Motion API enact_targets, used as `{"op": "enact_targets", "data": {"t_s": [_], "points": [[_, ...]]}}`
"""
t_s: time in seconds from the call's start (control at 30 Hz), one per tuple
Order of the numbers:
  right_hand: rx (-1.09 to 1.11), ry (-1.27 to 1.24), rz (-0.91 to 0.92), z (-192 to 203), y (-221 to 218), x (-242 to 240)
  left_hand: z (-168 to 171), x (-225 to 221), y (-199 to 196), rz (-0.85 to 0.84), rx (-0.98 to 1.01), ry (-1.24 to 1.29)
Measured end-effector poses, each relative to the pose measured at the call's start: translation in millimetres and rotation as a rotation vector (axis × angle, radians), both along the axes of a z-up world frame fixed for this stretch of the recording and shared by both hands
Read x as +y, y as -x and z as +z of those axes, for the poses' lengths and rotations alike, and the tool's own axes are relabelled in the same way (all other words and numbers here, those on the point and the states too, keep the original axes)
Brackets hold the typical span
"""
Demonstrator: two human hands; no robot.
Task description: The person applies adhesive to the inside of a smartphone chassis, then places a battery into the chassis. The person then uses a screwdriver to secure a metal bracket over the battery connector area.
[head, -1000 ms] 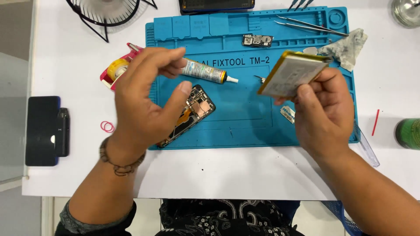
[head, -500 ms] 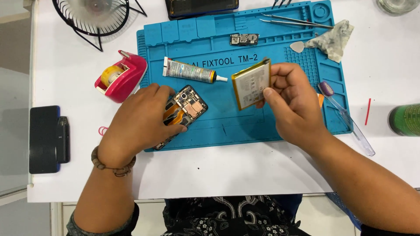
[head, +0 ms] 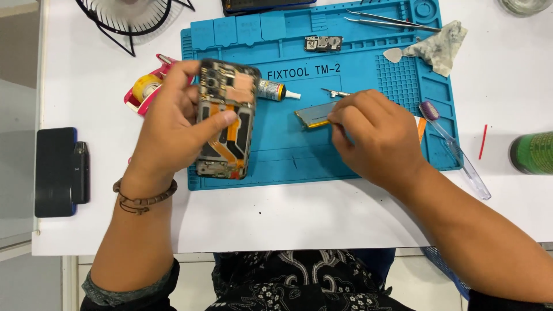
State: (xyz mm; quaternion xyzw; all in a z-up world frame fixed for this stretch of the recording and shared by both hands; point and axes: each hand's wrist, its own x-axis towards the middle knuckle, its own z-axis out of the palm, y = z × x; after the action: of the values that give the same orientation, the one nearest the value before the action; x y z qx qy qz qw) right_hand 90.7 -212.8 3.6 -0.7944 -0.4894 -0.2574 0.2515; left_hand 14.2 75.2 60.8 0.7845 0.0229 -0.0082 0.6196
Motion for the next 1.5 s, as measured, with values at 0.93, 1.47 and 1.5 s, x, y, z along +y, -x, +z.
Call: {"op": "enact_targets", "data": {"t_s": [0.93,1.47,1.5], "points": [[0.302,0.111,0.116,3,24,9,-44,-50,15,0.111,-0.156,0.405],[0.547,0.171,0.286,4,4,-4,-27,-17,10,-0.435,-0.453,-0.851],[0.634,0.192,0.301,7,-1,-7,-27,-16,9,-0.43,-0.456,-0.877]]}}
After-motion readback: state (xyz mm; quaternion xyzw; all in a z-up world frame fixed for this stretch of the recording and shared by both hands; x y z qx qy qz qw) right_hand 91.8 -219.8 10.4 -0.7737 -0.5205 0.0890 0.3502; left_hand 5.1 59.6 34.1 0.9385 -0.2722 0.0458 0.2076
